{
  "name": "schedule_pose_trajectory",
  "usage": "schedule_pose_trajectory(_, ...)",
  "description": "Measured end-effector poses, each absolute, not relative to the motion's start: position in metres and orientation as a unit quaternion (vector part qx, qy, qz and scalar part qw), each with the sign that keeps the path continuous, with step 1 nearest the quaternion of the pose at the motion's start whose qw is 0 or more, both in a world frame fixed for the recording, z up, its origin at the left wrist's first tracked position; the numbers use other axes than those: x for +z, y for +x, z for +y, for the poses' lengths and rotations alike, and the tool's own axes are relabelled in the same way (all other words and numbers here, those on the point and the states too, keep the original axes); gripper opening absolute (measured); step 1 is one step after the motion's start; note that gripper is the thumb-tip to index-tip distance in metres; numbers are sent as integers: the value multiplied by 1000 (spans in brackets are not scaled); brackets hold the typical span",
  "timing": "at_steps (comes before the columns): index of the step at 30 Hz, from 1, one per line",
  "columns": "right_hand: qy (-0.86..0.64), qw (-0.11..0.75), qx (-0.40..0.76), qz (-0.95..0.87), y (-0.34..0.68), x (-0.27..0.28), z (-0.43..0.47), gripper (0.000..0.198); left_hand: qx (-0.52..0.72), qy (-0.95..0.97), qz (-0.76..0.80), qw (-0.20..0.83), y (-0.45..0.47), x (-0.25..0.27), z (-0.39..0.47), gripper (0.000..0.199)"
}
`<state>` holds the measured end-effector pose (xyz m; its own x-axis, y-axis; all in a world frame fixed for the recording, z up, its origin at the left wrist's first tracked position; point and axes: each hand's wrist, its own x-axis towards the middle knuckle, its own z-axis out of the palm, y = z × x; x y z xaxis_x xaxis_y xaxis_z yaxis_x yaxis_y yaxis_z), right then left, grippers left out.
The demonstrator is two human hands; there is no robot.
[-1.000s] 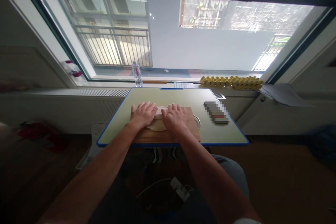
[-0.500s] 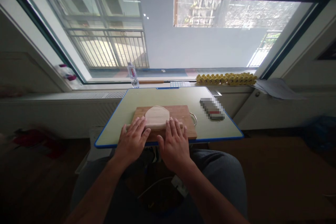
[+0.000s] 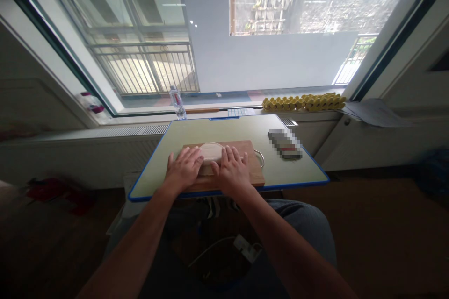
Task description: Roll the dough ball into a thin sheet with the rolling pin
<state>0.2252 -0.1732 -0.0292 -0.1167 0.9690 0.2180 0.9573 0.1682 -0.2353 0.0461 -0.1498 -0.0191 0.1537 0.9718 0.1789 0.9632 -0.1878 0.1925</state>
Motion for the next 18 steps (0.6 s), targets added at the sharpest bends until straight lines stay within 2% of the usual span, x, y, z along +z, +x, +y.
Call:
schedule_pose_trajectory(9, -616, 196, -14, -763, 228, -58, -273, 67, 164, 772, 614, 1, 29, -40, -245, 57)
schedule_pose_trajectory(18, -629, 201, 5, -751, 225, -42, -221, 67, 163, 757, 633, 5, 41, -32, -197, 58)
